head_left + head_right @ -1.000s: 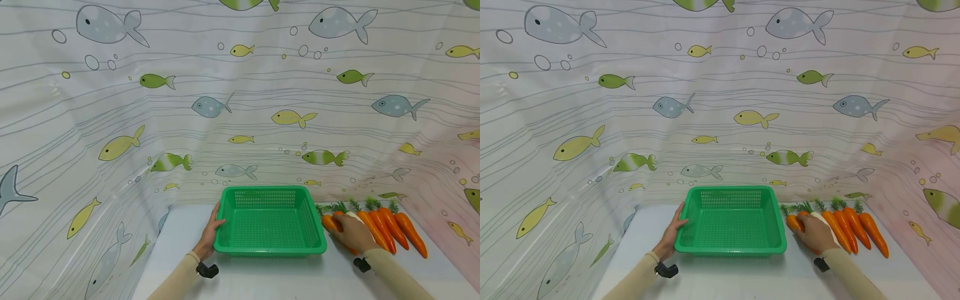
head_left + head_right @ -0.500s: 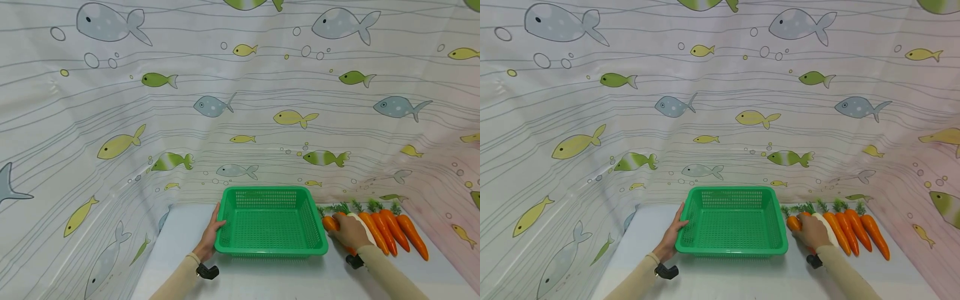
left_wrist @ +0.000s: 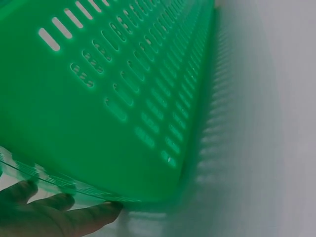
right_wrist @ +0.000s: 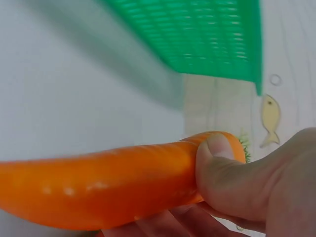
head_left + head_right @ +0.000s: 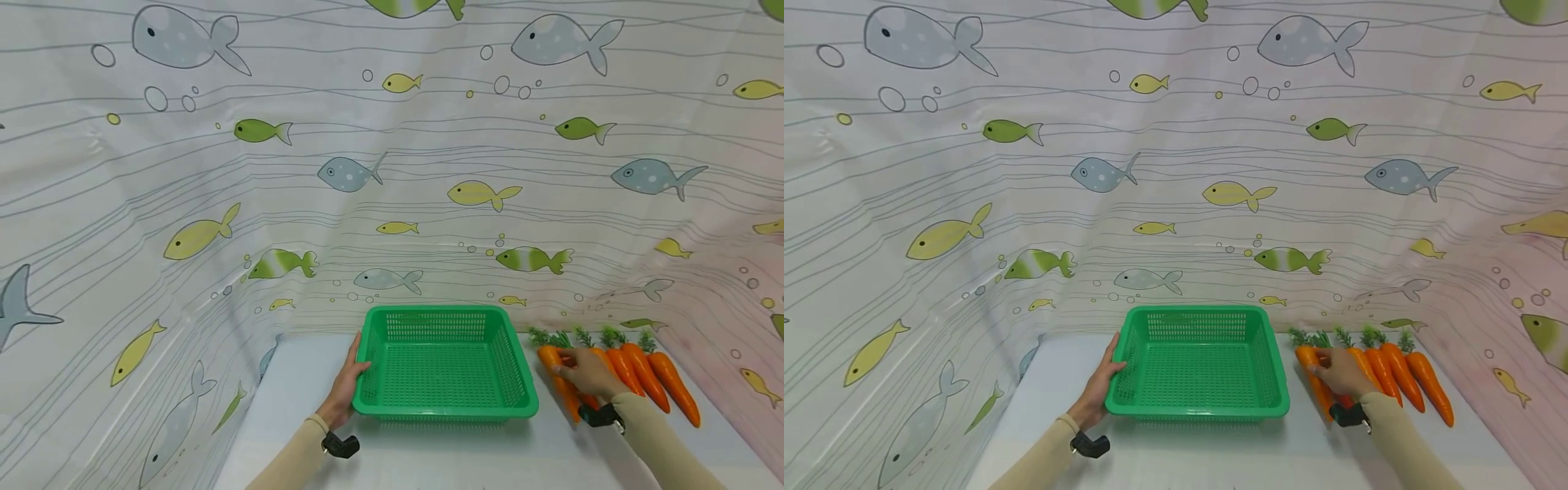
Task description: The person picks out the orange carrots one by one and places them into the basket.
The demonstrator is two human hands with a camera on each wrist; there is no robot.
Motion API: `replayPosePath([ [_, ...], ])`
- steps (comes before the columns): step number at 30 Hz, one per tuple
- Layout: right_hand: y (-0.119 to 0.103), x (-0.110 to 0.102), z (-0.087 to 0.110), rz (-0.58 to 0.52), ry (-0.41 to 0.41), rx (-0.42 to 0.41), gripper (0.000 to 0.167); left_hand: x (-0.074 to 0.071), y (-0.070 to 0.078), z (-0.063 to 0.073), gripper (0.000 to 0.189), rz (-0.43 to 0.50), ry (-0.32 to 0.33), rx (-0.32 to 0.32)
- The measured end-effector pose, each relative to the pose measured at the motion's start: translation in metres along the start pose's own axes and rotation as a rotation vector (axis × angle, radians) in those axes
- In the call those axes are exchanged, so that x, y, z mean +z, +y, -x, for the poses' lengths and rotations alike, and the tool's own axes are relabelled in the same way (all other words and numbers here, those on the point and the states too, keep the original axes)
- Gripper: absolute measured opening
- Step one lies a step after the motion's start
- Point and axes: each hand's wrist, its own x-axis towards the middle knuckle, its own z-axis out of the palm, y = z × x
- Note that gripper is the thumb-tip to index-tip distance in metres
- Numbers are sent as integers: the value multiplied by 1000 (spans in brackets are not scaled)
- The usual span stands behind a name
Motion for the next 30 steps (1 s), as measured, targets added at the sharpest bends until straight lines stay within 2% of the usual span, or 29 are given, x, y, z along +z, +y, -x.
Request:
replayPosePath([
  [7,2,-27,7,-194,-67,43,62,2,-3,2,72,-22,-6,2],
  [14,1,-50,4,-272,-72,20,68,5,-2,3,72,-18,-10,4],
  [22,-15,-70,-1,-352,-81,-16,70,11,0,2,73,-28,15,10],
  [30,-28,-74,-13,-442,-130,-21,76,17,0,2,73,-40,13,12],
])
